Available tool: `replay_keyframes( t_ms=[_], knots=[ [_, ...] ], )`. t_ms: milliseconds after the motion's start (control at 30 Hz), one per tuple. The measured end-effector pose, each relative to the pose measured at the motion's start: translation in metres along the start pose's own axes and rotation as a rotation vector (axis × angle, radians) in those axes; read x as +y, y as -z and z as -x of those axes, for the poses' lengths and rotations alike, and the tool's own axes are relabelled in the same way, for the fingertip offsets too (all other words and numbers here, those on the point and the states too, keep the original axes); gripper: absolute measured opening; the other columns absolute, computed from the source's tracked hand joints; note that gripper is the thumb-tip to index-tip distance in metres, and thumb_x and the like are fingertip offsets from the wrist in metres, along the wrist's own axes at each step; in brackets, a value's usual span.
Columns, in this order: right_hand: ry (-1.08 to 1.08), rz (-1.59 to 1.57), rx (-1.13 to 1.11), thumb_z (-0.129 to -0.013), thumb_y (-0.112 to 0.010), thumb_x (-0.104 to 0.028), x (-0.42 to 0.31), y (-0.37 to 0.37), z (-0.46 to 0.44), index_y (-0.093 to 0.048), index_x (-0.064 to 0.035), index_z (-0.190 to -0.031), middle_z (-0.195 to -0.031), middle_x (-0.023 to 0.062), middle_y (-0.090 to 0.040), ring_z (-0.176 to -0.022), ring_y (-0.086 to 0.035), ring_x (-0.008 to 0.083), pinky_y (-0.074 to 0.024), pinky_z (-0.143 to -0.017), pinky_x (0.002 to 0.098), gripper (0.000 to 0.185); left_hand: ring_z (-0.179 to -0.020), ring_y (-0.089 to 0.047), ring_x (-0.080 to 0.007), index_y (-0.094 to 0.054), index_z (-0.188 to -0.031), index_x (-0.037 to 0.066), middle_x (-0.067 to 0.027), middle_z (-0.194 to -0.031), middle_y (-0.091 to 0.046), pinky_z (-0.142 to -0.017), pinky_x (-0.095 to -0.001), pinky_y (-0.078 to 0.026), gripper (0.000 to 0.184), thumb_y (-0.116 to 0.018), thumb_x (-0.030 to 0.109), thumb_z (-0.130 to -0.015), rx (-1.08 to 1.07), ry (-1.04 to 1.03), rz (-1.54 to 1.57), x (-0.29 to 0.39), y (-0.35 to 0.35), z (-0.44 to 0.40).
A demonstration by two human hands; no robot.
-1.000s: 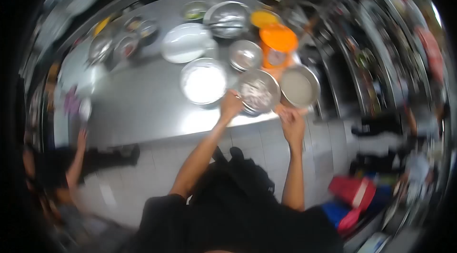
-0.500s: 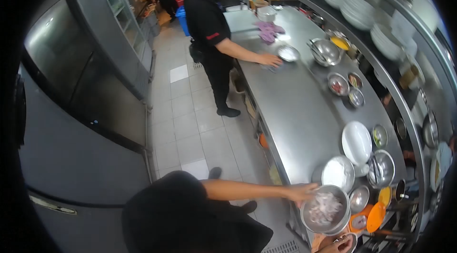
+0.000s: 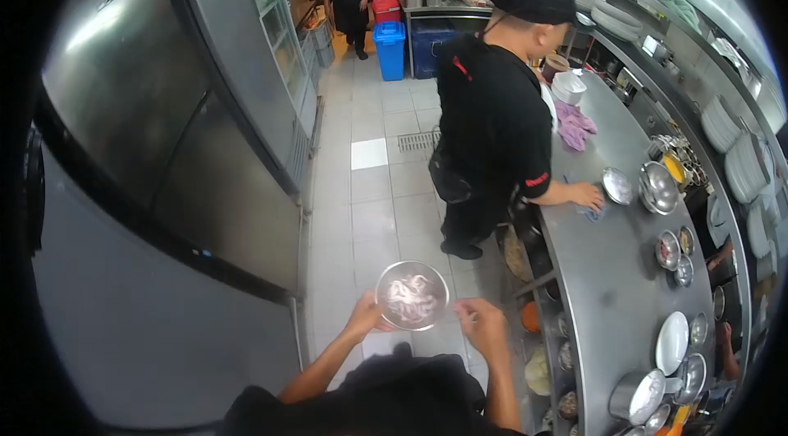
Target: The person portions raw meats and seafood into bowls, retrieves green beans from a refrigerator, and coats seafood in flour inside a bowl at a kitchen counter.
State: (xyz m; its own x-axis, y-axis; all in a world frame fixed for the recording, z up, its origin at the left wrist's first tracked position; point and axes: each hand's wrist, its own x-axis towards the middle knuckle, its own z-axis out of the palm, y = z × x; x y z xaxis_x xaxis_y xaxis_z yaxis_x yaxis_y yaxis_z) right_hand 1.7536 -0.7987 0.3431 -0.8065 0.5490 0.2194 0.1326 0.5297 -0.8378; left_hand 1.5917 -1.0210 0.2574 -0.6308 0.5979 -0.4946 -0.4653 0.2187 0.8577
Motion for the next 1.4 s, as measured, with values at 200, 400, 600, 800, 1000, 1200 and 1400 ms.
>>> replay_keyframes(
  t_ms=[200,400,600,800,1000,1200,1400],
  knots=[
    [0.017,-0.083,-0.33,-0.082,-0.071,-0.012,-0.036,-0.123,-0.111,-0.07,-0.0044,-0.086,-0.076,0.0082,-0.067,-0.06,-0.061,0.0154,-0.0472,-0.053,0.0273,0.009,-0.062,-0.067,-0.0317,-0.032,-0.1,0.007,-0.0231,-0.089,-0.062,-0.047,-0.0341,-0.057,0.024,-0.052,0.007,-0.087,0.258,-0.083,0.157,0.075,0.123,-0.106],
    [-0.061,-0.162,-0.312,-0.081,-0.072,-0.013,-0.006,-0.23,-0.284,-0.069,-0.0035,-0.083,-0.069,0.0068,-0.066,-0.054,-0.057,0.0114,-0.0462,-0.052,0.0264,0.01,-0.063,-0.068,-0.0282,-0.034,-0.102,0.007,-0.0213,-0.09,-0.063,-0.047,-0.0302,-0.057,0.025,-0.054,0.009,-0.087,0.342,-0.109,0.281,0.147,0.236,-0.244],
    [0.109,-0.077,-0.349,-0.082,-0.066,-0.013,0.021,-0.362,-0.521,-0.068,-0.0019,-0.086,-0.074,0.0116,-0.066,-0.064,-0.061,0.0195,-0.0488,-0.062,0.0313,0.012,-0.061,-0.067,-0.0267,-0.036,-0.107,0.006,-0.0201,-0.09,-0.063,-0.047,-0.0297,-0.057,0.026,-0.051,0.006,-0.086,0.469,-0.144,0.318,0.182,0.35,-0.329],
    [0.105,-0.231,-0.308,-0.082,-0.067,-0.015,0.012,-0.43,-0.741,-0.067,-0.0025,-0.093,-0.083,0.0129,-0.068,-0.069,-0.062,0.0219,-0.0496,-0.065,0.0324,0.016,-0.058,-0.067,-0.0308,-0.038,-0.11,0.004,-0.022,-0.093,-0.062,-0.046,-0.0302,-0.057,0.029,-0.05,0.005,-0.085,0.591,-0.099,0.455,0.225,0.424,-0.446],
    [0.236,0.343,-0.232,-0.081,-0.062,-0.016,0.212,-0.471,-0.869,-0.065,-0.0037,-0.091,-0.083,0.0169,-0.066,-0.078,-0.062,0.034,-0.0491,-0.074,0.0389,0.016,-0.054,-0.065,-0.0285,-0.038,-0.111,0.003,-0.0201,-0.09,-0.061,-0.045,-0.0317,-0.057,0.029,-0.052,0.006,-0.085,0.517,-0.087,0.517,0.307,0.439,-0.642],
    [-0.272,0.227,-0.234,-0.072,-0.072,-0.012,0.292,-0.414,-0.887,-0.065,-0.0051,-0.096,-0.082,0.0156,-0.067,-0.076,-0.066,0.0275,-0.05,-0.07,0.0373,0.027,-0.055,-0.065,-0.0264,-0.036,-0.108,0.002,-0.0197,-0.085,-0.062,-0.045,-0.031,-0.056,0.027,-0.052,0.008,-0.088,0.253,-0.112,0.173,0.494,0.435,-0.864],
    [-0.567,0.237,0.15,-0.075,-0.071,-0.007,0.36,-0.373,-0.943,-0.064,-0.0019,-0.096,-0.074,0.0081,-0.067,-0.063,-0.065,0.0167,-0.0493,-0.056,0.0287,0.023,-0.054,-0.065,-0.0248,-0.029,-0.117,0.004,-0.0219,-0.085,-0.062,-0.043,-0.0298,-0.055,0.037,-0.049,0.006,-0.086,0.043,-0.124,0.036,0.661,0.381,-1.045]
  ],
)
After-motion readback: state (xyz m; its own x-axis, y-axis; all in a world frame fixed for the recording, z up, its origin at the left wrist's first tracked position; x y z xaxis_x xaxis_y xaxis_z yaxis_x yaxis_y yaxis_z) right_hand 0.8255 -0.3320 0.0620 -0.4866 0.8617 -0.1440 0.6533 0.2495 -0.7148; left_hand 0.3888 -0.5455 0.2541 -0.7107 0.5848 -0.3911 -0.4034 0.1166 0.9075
